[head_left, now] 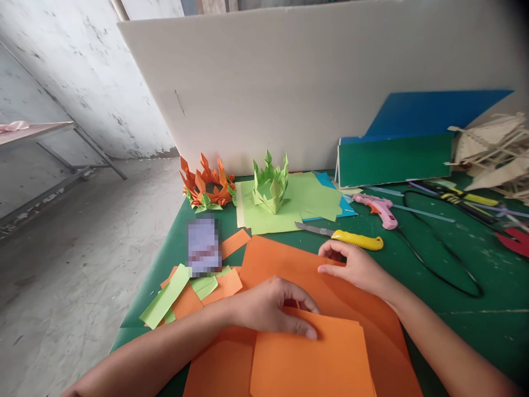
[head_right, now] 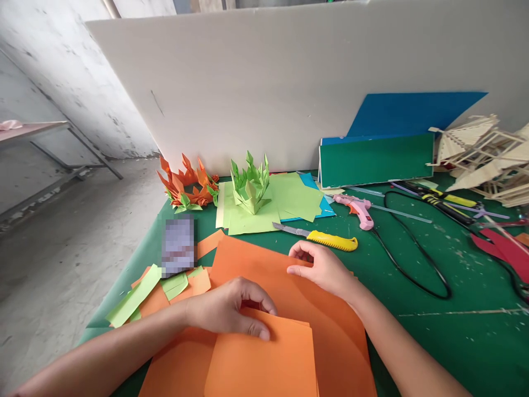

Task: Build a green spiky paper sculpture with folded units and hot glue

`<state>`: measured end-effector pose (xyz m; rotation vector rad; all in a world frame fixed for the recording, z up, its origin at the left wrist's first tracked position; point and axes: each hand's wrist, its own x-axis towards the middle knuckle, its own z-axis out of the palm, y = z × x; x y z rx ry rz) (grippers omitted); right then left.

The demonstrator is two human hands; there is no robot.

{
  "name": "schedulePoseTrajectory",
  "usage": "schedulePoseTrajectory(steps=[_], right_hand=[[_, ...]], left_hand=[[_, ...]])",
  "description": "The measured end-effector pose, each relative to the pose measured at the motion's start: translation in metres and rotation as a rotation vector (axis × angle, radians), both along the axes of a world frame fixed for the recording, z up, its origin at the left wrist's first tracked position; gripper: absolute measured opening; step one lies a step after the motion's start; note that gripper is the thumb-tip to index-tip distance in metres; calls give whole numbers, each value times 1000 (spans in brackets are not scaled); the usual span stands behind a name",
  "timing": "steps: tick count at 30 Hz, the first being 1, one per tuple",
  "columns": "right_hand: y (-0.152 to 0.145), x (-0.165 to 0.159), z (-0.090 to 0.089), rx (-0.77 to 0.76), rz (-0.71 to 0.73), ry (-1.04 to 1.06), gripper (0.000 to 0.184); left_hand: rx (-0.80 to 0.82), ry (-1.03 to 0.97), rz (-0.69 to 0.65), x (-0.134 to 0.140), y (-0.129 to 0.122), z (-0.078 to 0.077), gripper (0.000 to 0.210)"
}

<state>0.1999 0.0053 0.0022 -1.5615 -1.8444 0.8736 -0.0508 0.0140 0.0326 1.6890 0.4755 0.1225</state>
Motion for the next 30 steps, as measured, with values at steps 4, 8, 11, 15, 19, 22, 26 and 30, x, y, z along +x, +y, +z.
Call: schedulePoseTrajectory(steps=[4, 8, 11, 15, 19, 22, 26, 30], right_hand=[[-5, -7, 6, -70, 31, 35, 22], [-6, -13, 7, -26, 55, -7, 26], [-5, -14, 9, 154, 101, -55, 28], [-4, -4, 10, 262, -22, -16, 24], [-1, 18, 4, 322, -396, 93, 24], [5, 33, -1, 444, -651, 222, 28], [11, 37, -4, 671, -746, 525, 23], [9, 29, -3, 629, -554, 703, 17]], left_hand=[[-38, 23, -7, 0, -5, 6, 35], [-33, 22, -18, 0, -6, 8, 35], [28, 8, -10, 0, -4, 8, 32], [224, 15, -27, 1, -2, 7, 26], [397, 73, -35, 0, 1, 4, 28], [504, 115, -19, -1, 2, -1, 28], [517, 73, 75, 1, 2, -9, 30], [72, -7, 339, 4, 6, -12, 50]])
